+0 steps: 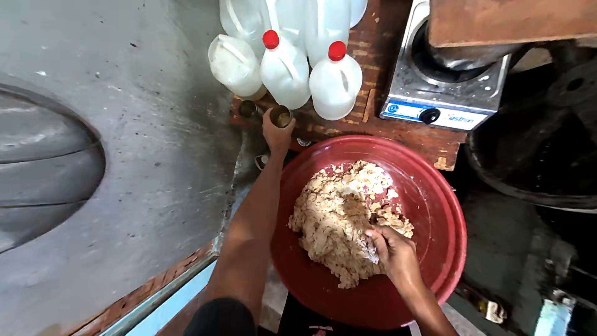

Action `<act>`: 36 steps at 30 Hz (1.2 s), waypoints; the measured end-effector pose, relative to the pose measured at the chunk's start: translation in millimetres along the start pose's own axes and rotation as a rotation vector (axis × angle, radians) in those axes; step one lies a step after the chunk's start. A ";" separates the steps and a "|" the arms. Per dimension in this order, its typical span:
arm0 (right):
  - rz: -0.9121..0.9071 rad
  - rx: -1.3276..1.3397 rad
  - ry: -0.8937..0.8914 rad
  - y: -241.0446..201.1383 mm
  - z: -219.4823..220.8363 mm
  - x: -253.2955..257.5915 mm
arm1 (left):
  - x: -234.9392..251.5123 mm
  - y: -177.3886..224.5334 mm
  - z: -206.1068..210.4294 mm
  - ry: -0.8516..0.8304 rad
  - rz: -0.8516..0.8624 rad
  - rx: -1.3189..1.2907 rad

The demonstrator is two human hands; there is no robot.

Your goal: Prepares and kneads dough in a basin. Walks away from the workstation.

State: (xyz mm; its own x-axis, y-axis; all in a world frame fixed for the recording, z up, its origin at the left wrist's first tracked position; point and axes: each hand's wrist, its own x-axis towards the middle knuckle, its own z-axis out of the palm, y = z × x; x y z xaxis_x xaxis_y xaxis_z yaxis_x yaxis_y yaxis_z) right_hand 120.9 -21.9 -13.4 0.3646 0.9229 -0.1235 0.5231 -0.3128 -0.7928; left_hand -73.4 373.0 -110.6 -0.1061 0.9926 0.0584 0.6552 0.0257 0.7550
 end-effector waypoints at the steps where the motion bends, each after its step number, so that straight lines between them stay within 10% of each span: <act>1: -0.001 0.002 -0.038 5.0 5.7 5.3 | -10.8 8.5 -13.3 -0.007 0.041 -0.035; 4: 0.130 -0.040 -0.377 57.1 34.7 5.3 | -60.0 32.3 -53.0 -0.064 0.198 -0.159; 9: 0.321 -0.074 -0.250 55.4 35.5 3.4 | -155.4 55.4 -101.5 -0.240 0.362 -0.076; 13: 0.299 -0.109 -0.523 55.8 39.6 0.3 | -232.6 53.3 -109.6 -0.420 0.325 0.076; 19: 0.606 0.551 -0.189 30.7 44.6 -5.5 | -312.9 55.1 -105.1 -0.515 0.451 0.322; 29: 0.729 1.015 0.010 26.3 72.4 -25.1 | -351.7 91.9 -116.6 -0.536 0.589 0.576; 36: 0.601 0.812 -0.209 15.9 69.9 -15.8 | -343.8 74.6 -122.7 -0.515 0.561 0.496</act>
State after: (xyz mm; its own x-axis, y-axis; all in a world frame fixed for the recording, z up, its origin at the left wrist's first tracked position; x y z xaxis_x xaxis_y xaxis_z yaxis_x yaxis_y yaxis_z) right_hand 69.6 -25.8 -65.8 0.2128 0.7091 -0.6722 -0.4072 -0.5610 -0.7207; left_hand -79.7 19.1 5.8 0.5950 0.8017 -0.0567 0.7692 -0.5476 0.3295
